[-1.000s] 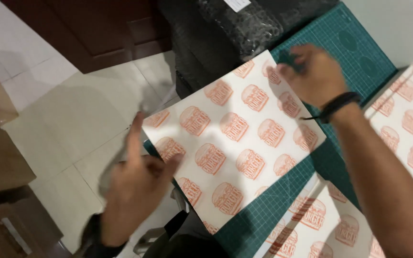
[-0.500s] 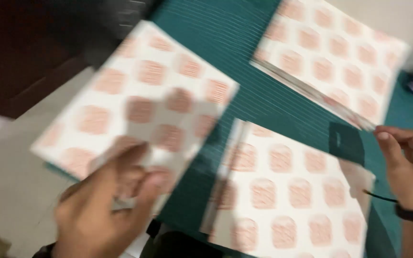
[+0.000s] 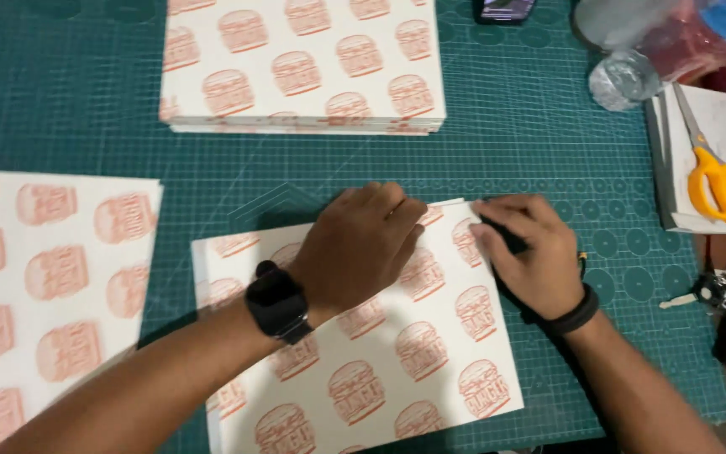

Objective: Folding and stacking printed burger wrappers on a cutting mat at a workstation.

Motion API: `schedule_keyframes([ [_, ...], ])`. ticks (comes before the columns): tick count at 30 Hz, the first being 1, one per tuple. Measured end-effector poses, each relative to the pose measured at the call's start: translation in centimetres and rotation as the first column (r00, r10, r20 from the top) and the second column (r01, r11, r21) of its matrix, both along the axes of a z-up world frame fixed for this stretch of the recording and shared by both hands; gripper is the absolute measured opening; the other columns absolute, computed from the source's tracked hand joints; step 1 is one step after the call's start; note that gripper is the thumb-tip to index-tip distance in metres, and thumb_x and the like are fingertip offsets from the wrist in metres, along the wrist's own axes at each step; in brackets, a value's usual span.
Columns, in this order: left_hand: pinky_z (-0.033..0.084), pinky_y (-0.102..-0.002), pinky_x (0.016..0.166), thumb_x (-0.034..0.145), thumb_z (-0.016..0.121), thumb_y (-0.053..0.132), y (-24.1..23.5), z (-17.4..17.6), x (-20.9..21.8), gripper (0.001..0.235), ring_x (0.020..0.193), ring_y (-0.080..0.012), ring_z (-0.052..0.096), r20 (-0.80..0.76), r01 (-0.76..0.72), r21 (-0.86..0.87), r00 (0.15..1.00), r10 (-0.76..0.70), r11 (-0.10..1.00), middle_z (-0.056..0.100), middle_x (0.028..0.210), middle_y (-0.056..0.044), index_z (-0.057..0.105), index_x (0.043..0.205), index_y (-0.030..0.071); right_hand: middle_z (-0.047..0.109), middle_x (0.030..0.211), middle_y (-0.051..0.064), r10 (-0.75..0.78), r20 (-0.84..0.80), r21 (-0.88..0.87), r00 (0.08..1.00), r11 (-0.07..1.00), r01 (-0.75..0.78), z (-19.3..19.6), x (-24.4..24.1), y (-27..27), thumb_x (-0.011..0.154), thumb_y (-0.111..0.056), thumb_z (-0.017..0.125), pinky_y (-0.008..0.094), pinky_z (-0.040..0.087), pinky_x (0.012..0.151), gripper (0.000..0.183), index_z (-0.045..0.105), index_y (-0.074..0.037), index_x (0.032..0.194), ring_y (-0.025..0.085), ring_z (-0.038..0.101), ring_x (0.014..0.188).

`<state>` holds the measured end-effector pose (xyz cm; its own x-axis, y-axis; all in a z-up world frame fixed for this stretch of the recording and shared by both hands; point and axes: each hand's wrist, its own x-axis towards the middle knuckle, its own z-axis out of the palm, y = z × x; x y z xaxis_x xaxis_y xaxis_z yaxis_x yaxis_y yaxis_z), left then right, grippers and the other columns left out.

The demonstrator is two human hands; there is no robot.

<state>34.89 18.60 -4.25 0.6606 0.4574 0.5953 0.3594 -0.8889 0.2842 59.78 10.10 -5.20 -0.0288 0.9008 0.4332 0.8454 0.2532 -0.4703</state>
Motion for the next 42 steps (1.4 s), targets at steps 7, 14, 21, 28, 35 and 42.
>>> schedule_keyframes([
  [7,0.049,-0.043,0.079,0.093,0.066,0.036,1.1,-2.4,4.3,0.035,0.095,-0.0277,0.063,-0.071,-0.062,-0.076,0.996,0.057,0.995,0.055,0.1,-0.004,0.065,0.117,0.012,0.072,0.108,0.014,0.002,0.008,0.108,1.0,0.994,-0.002,-1.0,-0.4,0.0,0.094,-0.013,0.074,0.042,0.058,0.084,0.013,0.082,-0.007,0.102,0.036,0.072,0.097],
  [14,0.051,-0.041,0.083,0.09,0.072,0.022,1.2,-1.5,3.7,0.013,0.095,-0.027,0.064,-0.069,-0.002,-0.207,0.998,-0.012,0.978,0.057,0.101,-0.004,0.071,0.099,0.013,0.075,0.103,0.013,0.075,-0.205,0.133,0.976,0.99,-0.049,-0.8,0.4,0.2,0.092,-0.013,0.075,0.043,0.057,0.082,0.012,0.081,-0.005,0.098,0.034,0.07,0.087],
  [21,0.048,-0.042,0.083,0.082,0.072,0.004,1.4,-0.2,3.8,0.012,0.092,-0.027,0.067,0.004,0.072,-0.174,0.997,-0.073,0.982,0.067,0.099,-0.005,0.064,0.085,0.012,0.066,0.114,0.015,0.06,-0.056,0.066,0.997,0.996,-0.056,-1.3,1.4,0.8,0.093,-0.015,0.078,0.041,0.055,0.088,0.016,0.08,-0.009,0.108,0.029,0.065,0.096],
  [28,0.044,-0.043,0.085,0.083,0.072,0.001,1.4,0.3,3.6,0.015,0.094,-0.0263,0.066,0.039,0.095,-0.21,0.995,-0.089,0.973,0.071,0.101,-0.005,0.061,0.086,0.011,0.065,0.115,0.015,0.16,0.015,0.066,0.987,0.985,-0.161,-1.4,1.7,0.9,0.097,-0.016,0.074,0.038,0.053,0.089,0.013,0.076,-0.01,0.108,0.027,0.064,0.097],
  [35,0.043,-0.041,0.081,0.083,0.072,0.005,1.5,0.4,3.6,0.017,0.085,-0.0251,0.066,0.024,0.058,-0.156,0.998,-0.055,0.986,0.07,0.087,-0.001,0.064,0.096,0.012,0.06,0.121,0.014,0.141,-0.089,-0.013,0.986,0.99,-0.143,-1.2,1.9,0.7,0.104,-0.017,0.06,0.037,0.054,0.093,0.021,0.076,-0.01,0.115,0.025,0.061,0.103],
  [42,0.044,-0.041,0.085,0.078,0.068,0.017,1.3,0.2,3.2,0.035,0.088,-0.0238,0.063,0.01,0.005,-0.273,1.0,-0.003,0.962,0.065,0.088,0.002,0.066,0.113,0.014,0.063,0.12,0.014,0.22,-0.106,0.029,0.97,0.975,-0.218,-0.8,1.6,0.7,0.095,-0.038,0.061,0.04,0.047,0.093,0.033,0.076,-0.01,0.1,0.026,0.062,0.102],
])
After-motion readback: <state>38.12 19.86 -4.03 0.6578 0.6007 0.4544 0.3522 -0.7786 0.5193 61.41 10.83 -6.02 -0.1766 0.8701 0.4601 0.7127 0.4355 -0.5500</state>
